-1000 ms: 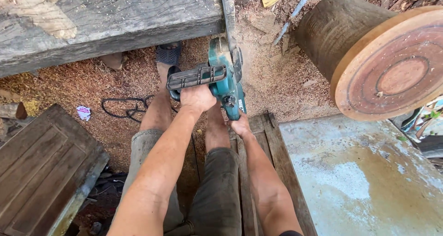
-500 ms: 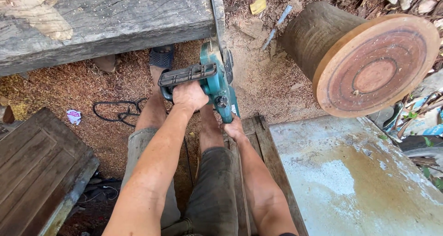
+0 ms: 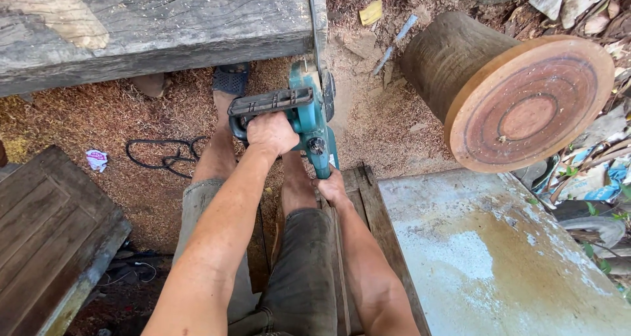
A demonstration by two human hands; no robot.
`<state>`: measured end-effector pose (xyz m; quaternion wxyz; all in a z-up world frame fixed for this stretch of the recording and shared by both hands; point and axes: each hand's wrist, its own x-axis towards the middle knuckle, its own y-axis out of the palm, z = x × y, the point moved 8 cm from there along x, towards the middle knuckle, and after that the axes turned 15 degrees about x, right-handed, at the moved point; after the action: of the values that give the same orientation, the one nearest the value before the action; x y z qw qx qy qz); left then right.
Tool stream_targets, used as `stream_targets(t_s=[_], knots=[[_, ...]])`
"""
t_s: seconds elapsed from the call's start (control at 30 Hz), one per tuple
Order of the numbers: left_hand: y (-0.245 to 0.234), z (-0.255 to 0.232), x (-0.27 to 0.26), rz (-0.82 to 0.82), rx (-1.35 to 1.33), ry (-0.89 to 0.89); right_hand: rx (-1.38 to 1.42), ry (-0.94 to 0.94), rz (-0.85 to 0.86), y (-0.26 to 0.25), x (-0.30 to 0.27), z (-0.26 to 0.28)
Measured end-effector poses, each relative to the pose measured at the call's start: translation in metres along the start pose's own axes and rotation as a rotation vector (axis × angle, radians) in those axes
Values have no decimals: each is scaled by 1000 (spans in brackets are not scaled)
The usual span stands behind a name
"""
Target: Using an electric chainsaw to cut a segment from a large log in an outdoor workshop.
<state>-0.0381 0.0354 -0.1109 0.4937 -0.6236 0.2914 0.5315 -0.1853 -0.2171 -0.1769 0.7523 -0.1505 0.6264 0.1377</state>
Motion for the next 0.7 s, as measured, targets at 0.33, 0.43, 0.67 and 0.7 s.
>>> stream_targets(t_s=[0.33, 0.43, 0.67, 0.7], knots=[[-7, 2, -1, 16, -20, 13, -31, -69, -3, -6, -5, -2], [-4, 3, -3, 52, -20, 7, -77, -44, -15, -4, -13, 7], [-13, 4, -6, 50, -17, 16, -83, -29, -23, -5, -19, 12], [-11, 3, -5, 54, -20, 18, -85, -36, -28, -5, -21, 13]])
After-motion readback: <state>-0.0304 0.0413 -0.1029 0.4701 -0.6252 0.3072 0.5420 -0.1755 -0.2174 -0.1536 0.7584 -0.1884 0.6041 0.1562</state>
